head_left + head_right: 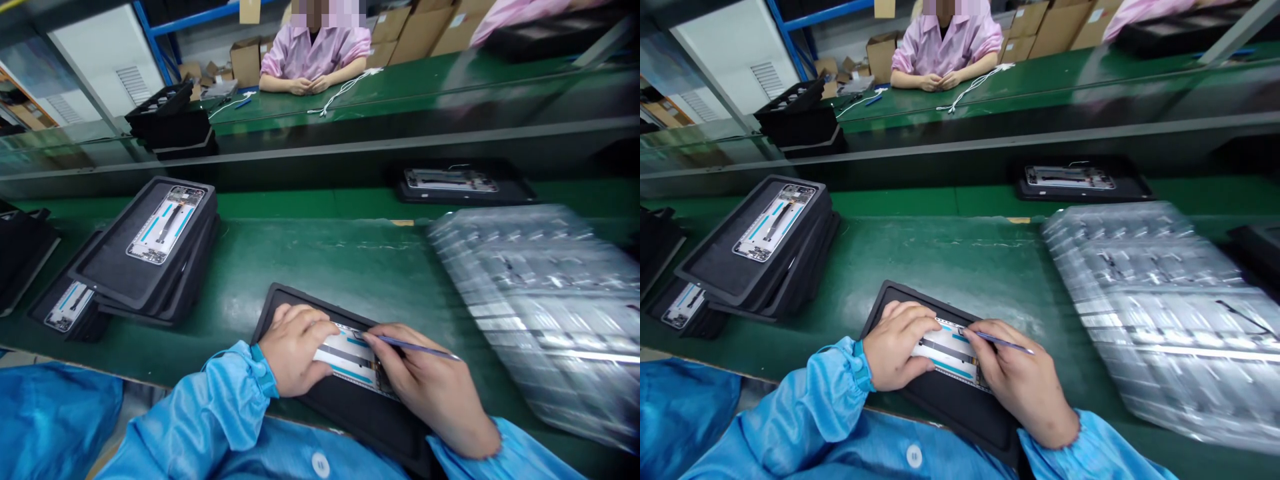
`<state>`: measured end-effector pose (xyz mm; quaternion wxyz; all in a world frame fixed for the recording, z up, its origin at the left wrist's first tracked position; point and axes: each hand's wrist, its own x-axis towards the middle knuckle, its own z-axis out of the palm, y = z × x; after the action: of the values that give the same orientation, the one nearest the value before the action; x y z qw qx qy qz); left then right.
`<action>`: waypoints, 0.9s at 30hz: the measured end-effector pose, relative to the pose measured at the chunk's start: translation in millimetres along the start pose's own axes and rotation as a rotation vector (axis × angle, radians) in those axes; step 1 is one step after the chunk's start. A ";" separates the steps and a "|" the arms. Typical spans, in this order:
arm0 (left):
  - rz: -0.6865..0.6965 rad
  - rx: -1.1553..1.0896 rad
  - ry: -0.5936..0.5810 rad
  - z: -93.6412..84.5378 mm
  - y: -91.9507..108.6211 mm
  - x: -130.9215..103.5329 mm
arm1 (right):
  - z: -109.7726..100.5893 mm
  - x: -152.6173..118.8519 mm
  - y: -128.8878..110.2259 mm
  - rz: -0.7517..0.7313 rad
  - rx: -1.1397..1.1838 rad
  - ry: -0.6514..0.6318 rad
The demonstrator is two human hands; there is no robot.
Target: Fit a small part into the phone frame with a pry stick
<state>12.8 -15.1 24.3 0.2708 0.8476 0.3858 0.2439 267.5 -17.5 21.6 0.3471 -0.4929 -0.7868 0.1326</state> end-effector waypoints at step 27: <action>0.028 0.023 0.076 2.1 0.9 -1.2 | -11.3 -3.3 -8.2 0.088 -0.031 0.058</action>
<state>13.9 -17.1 23.0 0.2426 0.8461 0.3866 0.2752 270.5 -25.8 32.9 0.3557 -0.5361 -0.7559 0.1214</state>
